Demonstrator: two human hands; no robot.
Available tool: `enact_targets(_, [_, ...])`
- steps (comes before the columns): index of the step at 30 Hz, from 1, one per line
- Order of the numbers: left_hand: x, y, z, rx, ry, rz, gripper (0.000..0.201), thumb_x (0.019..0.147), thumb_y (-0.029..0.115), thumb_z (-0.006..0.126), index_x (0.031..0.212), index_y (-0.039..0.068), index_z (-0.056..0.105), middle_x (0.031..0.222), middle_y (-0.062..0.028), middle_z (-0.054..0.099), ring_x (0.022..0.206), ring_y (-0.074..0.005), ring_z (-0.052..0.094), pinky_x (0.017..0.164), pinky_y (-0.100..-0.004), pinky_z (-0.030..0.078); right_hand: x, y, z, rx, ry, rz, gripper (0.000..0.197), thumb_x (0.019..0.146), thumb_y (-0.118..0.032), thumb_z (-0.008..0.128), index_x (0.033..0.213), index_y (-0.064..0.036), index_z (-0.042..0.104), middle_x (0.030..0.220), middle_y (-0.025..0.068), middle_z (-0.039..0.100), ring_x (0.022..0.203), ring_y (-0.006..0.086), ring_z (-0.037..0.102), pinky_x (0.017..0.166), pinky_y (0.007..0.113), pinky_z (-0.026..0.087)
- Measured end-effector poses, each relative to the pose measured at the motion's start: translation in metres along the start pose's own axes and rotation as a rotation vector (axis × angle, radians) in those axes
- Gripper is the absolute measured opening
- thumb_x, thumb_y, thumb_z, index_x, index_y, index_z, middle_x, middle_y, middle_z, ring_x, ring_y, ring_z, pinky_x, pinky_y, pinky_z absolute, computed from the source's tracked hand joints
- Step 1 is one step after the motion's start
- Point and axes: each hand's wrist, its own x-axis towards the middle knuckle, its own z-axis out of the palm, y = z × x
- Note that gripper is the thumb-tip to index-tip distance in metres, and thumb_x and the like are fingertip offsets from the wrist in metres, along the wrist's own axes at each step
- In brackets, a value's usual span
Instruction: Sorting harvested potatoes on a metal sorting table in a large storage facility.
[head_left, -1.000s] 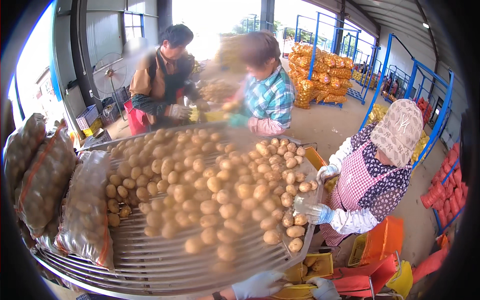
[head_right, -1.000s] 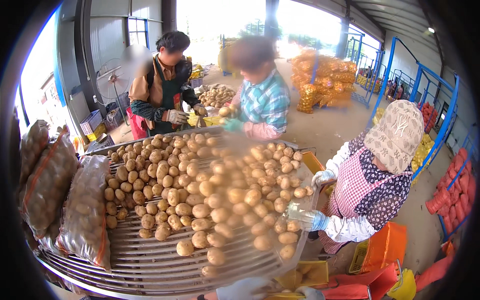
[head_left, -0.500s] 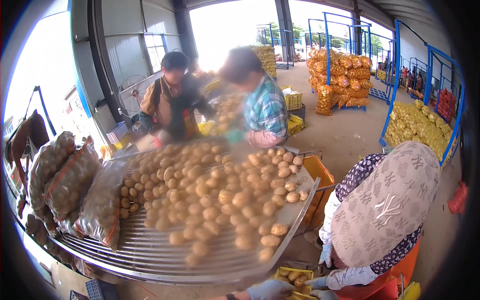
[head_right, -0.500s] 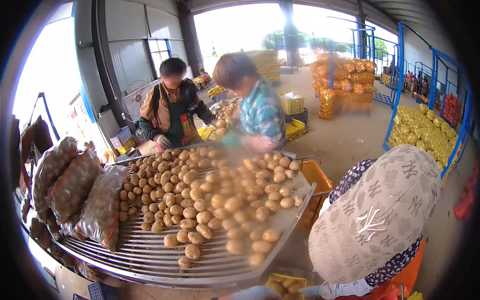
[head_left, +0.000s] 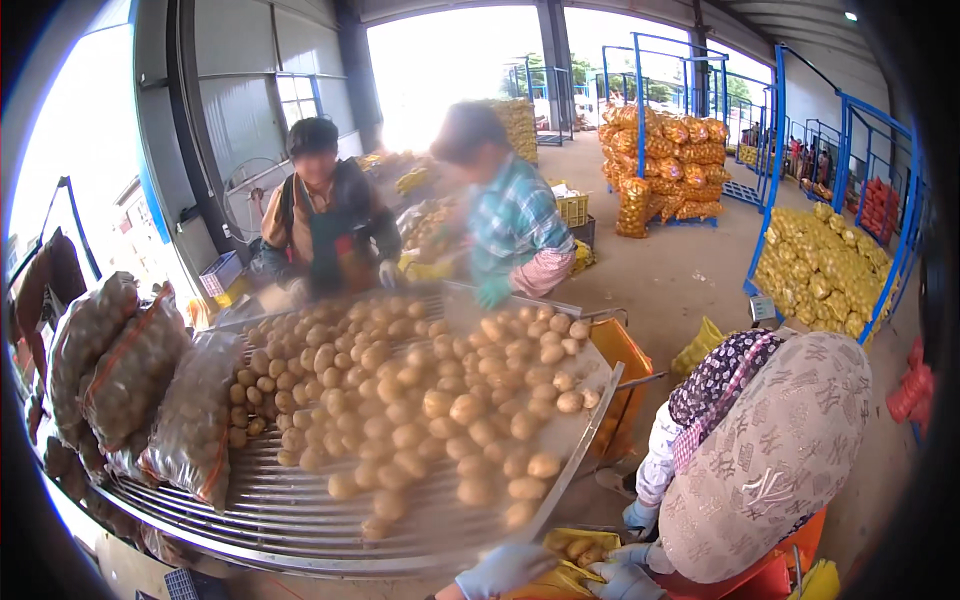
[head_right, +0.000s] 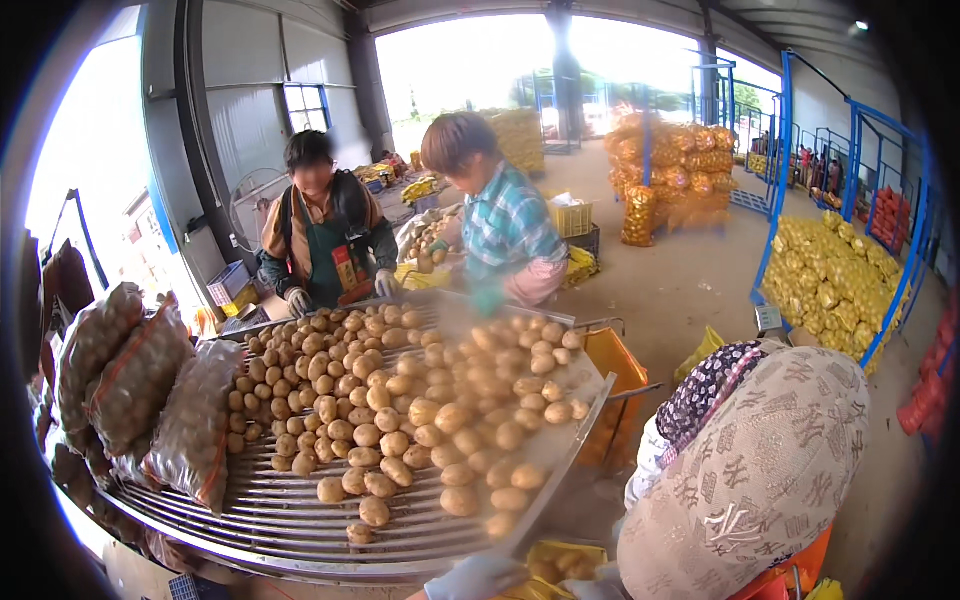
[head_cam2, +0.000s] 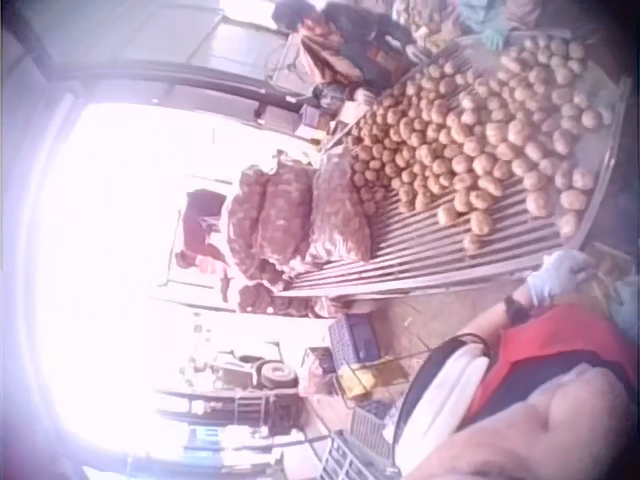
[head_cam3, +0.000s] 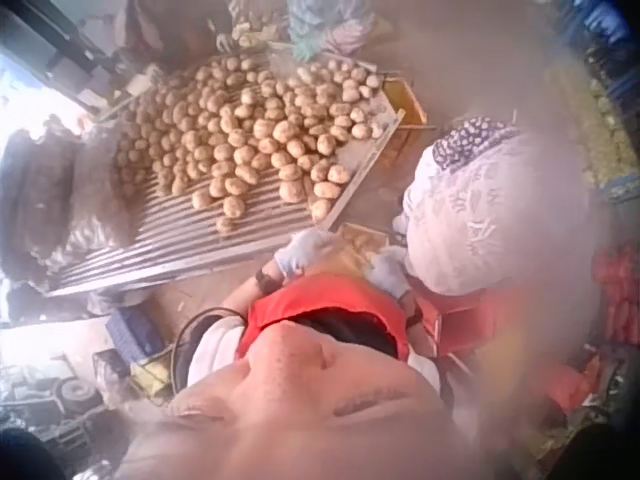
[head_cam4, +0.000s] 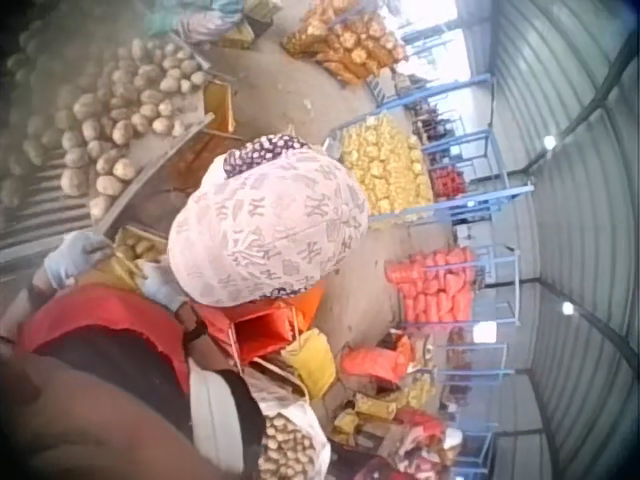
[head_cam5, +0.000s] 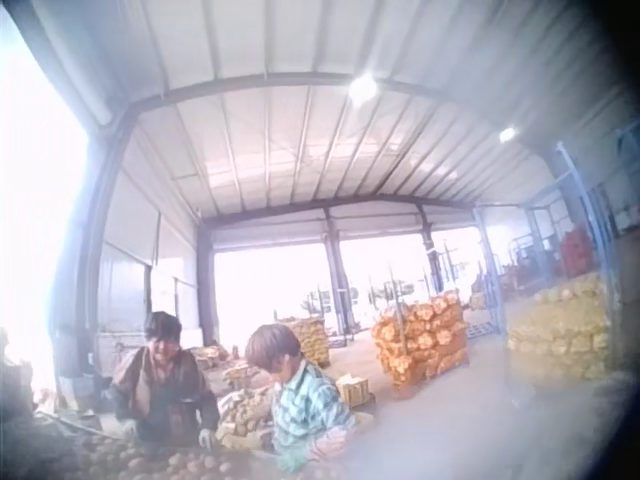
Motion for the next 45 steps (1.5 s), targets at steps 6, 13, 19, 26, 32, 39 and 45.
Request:
enact_targets(6, [-0.011,-0.013,-0.012,-0.047,0.010,-0.143,0.030,0.092,0.029,0.059,0.111,0.007,0.068,0.109,-0.0166,0.068,0.099,-0.0348,0.065,0.086,-0.0426,0.052,0.023,0.002,0.011,0.194,0.062,-0.101,0.027,0.089,-0.025,0.060,0.105,-0.0047,0.066,0.097,0.0235,0.068,0.093,0.0403,0.066,0.082,0.046,0.052])
enact_targets(13, [-0.017,-0.022,-0.006,0.252,0.028,-0.089,0.030,0.095,0.030,0.053,0.116,0.012,0.066,0.109,-0.0152,0.068,0.096,-0.0366,0.065,0.083,-0.0432,0.053,0.030,0.000,0.005,0.204,0.047,-0.113,0.028,0.089,-0.023,0.061,0.113,-0.0096,0.066,0.100,0.0223,0.069,0.095,0.0406,0.066,0.082,0.045,0.053])
enact_targets(19, [-0.018,-0.028,-0.004,0.220,0.123,-0.037,0.027,0.095,0.029,0.054,0.114,0.015,0.066,0.102,-0.0136,0.068,0.091,-0.0362,0.065,0.081,-0.0430,0.053,0.029,-0.023,-0.012,0.213,0.026,-0.047,0.028,0.089,-0.023,0.061,0.114,-0.0120,0.066,0.099,0.0219,0.069,0.095,0.0407,0.066,0.081,0.045,0.053])
enact_targets(26, [-0.023,-0.030,-0.010,0.165,0.203,-0.035,0.029,0.094,0.031,0.056,0.118,0.016,0.067,0.102,-0.0131,0.069,0.090,-0.0347,0.066,0.079,-0.0419,0.054,0.026,-0.028,-0.008,0.288,-0.025,-0.030,0.030,0.088,-0.023,0.061,0.115,-0.0096,0.066,0.103,0.0236,0.068,0.099,0.0404,0.065,0.084,0.046,0.053])
enact_targets(32, [-0.019,-0.009,-0.046,0.214,0.121,-0.085,0.025,0.096,0.026,0.060,0.113,0.012,0.071,0.102,-0.0150,0.070,0.092,-0.0301,0.068,0.081,-0.0352,0.054,0.030,-0.044,-0.011,0.194,0.058,-0.122,0.030,0.087,-0.022,0.061,0.114,-0.0103,0.067,0.103,0.0240,0.067,0.097,0.0411,0.065,0.082,0.046,0.053])
enact_targets(39, [-0.031,0.013,-0.070,0.285,0.199,0.025,0.028,0.094,0.034,0.057,0.113,0.017,0.069,0.095,-0.0137,0.069,0.084,-0.0358,0.066,0.073,-0.0419,0.054,0.037,-0.052,-0.010,0.224,0.055,-0.229,0.027,0.087,-0.020,0.060,0.111,-0.0116,0.068,0.097,0.0209,0.069,0.090,0.0396,0.067,0.077,0.045,0.054])
enact_targets(45, [-0.009,0.029,-0.073,0.190,0.023,0.125,0.030,0.091,0.036,0.061,0.111,0.015,0.069,0.095,-0.0137,0.068,0.085,-0.0347,0.065,0.073,-0.0412,0.053,0.034,-0.047,-0.040,0.336,0.183,-0.093,0.029,0.088,-0.023,0.065,0.112,-0.0082,0.068,0.097,0.0127,0.072,0.089,0.0287,0.070,0.082,0.037,0.054])
